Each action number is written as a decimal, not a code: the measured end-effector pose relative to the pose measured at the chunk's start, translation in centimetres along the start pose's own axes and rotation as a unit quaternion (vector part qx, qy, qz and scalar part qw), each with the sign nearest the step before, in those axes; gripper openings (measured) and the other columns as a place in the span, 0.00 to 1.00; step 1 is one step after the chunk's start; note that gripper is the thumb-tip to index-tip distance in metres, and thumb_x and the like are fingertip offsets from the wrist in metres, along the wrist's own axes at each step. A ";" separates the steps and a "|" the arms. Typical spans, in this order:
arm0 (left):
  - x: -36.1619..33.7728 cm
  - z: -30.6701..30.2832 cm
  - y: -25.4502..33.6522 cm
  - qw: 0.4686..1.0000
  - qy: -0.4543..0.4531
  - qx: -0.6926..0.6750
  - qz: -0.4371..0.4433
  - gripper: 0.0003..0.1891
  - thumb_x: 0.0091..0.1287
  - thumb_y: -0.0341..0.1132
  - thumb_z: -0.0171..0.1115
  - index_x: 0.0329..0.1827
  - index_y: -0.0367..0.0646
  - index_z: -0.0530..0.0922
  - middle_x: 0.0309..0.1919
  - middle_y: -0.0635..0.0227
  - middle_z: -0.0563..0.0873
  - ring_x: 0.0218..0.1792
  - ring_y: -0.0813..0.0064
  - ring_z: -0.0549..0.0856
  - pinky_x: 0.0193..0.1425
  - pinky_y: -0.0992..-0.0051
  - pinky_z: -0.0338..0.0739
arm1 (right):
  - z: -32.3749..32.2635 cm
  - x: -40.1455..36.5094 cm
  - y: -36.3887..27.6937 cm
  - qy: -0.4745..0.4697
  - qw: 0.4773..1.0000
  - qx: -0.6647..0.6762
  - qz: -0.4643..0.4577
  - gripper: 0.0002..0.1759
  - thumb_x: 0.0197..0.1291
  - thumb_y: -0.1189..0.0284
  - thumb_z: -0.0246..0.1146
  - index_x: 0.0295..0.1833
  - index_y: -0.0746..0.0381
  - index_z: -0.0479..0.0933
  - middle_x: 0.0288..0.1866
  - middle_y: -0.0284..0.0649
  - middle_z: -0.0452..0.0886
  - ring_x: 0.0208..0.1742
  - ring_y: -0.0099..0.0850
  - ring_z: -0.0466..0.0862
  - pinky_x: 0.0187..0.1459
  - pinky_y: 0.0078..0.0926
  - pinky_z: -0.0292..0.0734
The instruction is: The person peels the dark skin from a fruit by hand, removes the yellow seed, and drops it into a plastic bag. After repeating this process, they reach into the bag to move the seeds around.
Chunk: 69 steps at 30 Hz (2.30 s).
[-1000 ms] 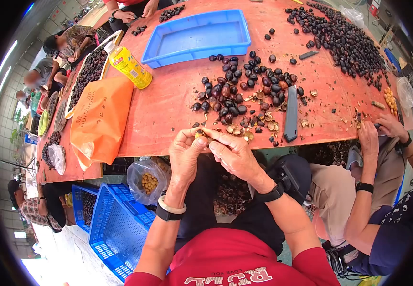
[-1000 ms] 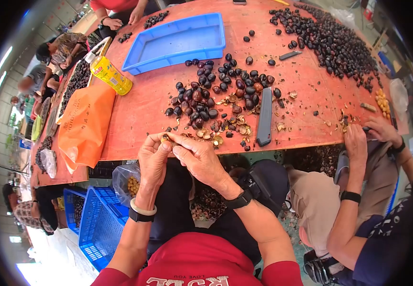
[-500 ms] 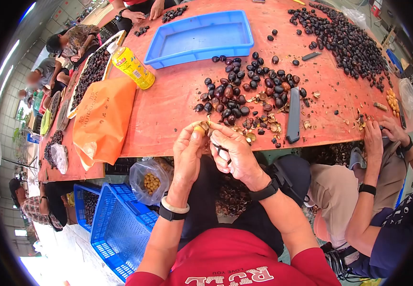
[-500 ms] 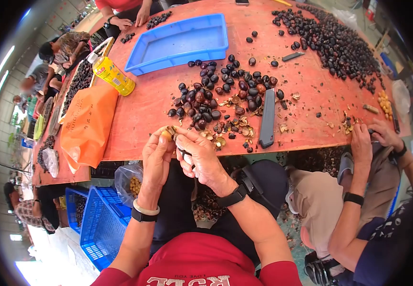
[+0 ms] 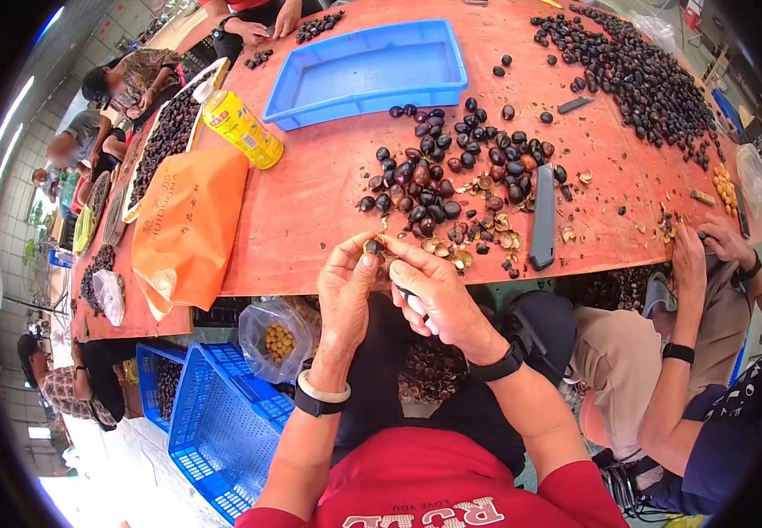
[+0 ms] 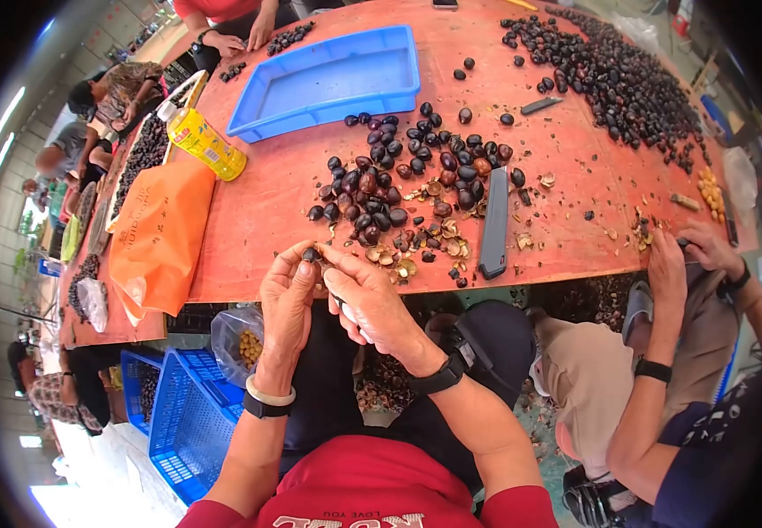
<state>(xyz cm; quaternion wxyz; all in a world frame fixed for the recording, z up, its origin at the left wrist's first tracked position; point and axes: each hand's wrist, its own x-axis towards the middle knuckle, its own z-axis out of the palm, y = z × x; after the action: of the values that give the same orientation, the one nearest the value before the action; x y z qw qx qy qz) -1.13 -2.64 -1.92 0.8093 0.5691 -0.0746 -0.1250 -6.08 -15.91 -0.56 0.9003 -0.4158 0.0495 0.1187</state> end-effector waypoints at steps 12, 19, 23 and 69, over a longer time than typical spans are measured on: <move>-0.2 0.0 -0.4 0.999 0.010 0.028 0.025 0.14 0.64 0.24 0.59 0.53 0.34 0.73 0.39 0.65 0.82 0.36 0.78 0.82 0.38 0.77 0.82 | 0.0 -0.1 0.2 0.002 0.999 -0.049 -0.003 0.24 0.68 0.67 0.49 0.68 0.59 0.62 0.21 0.30 0.68 0.09 0.13 0.62 0.08 0.10 0.57; -0.3 0.0 -0.8 0.999 -0.004 0.050 0.010 0.15 0.66 0.27 0.57 0.55 0.34 0.72 0.42 0.64 0.81 0.39 0.77 0.82 0.40 0.76 0.81 | -0.4 1.2 1.0 0.075 0.992 -0.078 -0.065 0.20 0.67 0.70 0.51 0.63 0.60 0.69 0.22 0.30 0.70 0.09 0.13 0.62 0.08 0.12 0.55; -0.5 1.5 0.3 1.000 0.012 0.004 0.008 0.16 0.67 0.31 0.56 0.56 0.33 0.71 0.42 0.64 0.81 0.40 0.74 0.82 0.42 0.77 0.79 | -0.7 1.2 -0.4 0.074 0.995 0.008 -0.063 0.20 0.67 0.69 0.52 0.63 0.60 0.68 0.21 0.30 0.70 0.10 0.13 0.63 0.08 0.12 0.56; -0.2 0.4 0.2 0.997 -0.046 0.066 -0.009 0.20 0.63 0.19 0.56 0.59 0.35 0.70 0.45 0.62 0.81 0.43 0.75 0.82 0.44 0.72 0.83 | -1.0 -1.5 -1.1 0.031 0.991 -0.131 -0.007 0.25 0.69 0.67 0.47 0.68 0.64 0.60 0.25 0.34 0.73 0.12 0.13 0.65 0.12 0.10 0.59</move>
<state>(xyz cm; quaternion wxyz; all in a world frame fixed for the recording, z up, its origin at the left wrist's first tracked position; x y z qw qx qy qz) -1.40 -2.94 -1.62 0.7645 0.6155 -0.1147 -0.1535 -7.27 -17.61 -0.16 0.8368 -0.5341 0.0583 0.1052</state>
